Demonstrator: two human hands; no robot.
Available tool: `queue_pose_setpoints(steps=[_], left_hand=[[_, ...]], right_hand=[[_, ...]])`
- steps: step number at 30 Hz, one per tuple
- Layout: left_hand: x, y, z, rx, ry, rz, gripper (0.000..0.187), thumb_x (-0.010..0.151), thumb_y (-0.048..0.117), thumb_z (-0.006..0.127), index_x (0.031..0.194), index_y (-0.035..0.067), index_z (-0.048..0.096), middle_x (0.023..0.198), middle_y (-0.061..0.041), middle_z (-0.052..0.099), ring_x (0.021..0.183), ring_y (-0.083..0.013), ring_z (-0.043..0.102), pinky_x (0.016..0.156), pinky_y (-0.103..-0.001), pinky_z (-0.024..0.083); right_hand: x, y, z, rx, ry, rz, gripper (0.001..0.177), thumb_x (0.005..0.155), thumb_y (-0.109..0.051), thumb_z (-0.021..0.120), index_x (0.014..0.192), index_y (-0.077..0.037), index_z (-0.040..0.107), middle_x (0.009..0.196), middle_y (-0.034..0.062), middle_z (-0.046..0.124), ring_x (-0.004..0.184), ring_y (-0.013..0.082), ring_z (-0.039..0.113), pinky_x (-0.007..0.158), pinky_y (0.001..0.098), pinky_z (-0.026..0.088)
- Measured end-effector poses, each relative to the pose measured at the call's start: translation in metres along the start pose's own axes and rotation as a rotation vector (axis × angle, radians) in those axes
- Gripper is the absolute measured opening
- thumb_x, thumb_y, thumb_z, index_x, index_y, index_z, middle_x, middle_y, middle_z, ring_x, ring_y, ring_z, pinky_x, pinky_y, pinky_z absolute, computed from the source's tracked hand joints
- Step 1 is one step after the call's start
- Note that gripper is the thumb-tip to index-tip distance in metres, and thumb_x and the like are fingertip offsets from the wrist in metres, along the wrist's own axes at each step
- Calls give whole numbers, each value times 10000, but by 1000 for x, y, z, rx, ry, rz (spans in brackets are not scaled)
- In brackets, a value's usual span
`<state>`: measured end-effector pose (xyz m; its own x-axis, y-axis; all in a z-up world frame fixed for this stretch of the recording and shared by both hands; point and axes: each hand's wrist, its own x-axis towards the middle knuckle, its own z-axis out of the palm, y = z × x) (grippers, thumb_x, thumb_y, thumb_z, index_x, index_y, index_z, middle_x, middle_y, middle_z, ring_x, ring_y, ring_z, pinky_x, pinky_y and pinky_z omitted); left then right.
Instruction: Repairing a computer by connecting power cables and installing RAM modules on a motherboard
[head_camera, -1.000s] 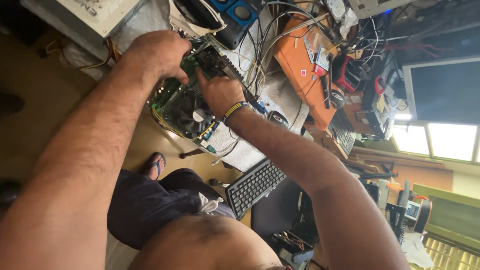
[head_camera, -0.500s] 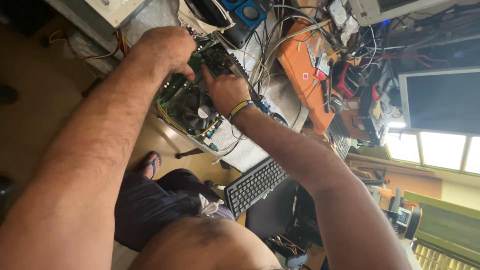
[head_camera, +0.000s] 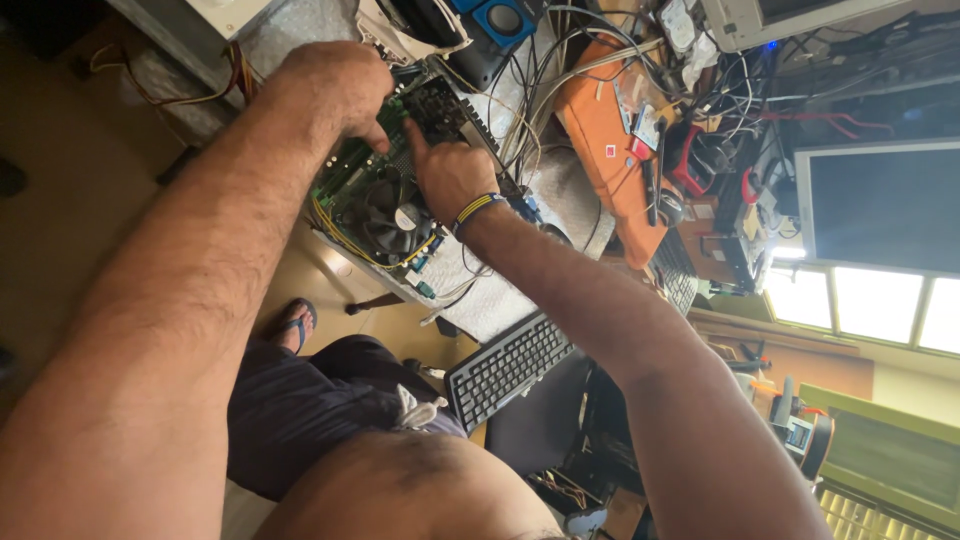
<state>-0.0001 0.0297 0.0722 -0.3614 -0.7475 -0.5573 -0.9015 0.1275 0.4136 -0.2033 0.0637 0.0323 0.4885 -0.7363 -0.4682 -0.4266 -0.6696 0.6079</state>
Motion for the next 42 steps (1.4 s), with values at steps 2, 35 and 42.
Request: queue_pose_setpoints(steps=[2,35,42], left_hand=[[2,0,0,2,-2,4,784,798,532,847,1365,31,641,1377,-172,632,1202,-409,661,988,-538,577],[-81,0,-3,131,208,164,198,823,321,822,868,131,789,1531,-163,486,1430,-344,445,1271,-570,181],[-94,-22,95,291,846,221,345,843,344,789,1172,242,760,1488,-163,546,1472,-374,477,1218,-651,208]], right_hand=[[0,0,-4,-57,-13,-10,719,969,-127,570,1631,-177,294,644,-11,593,480,161,563,353,325,426],[-37,36,-59,664,560,-181,125,919,-10,749,994,-96,699,784,41,594,569,158,640,455,307,616],[24,24,-19,454,735,-336,150,906,-302,652,766,-281,604,826,-57,539,720,177,651,570,300,555]])
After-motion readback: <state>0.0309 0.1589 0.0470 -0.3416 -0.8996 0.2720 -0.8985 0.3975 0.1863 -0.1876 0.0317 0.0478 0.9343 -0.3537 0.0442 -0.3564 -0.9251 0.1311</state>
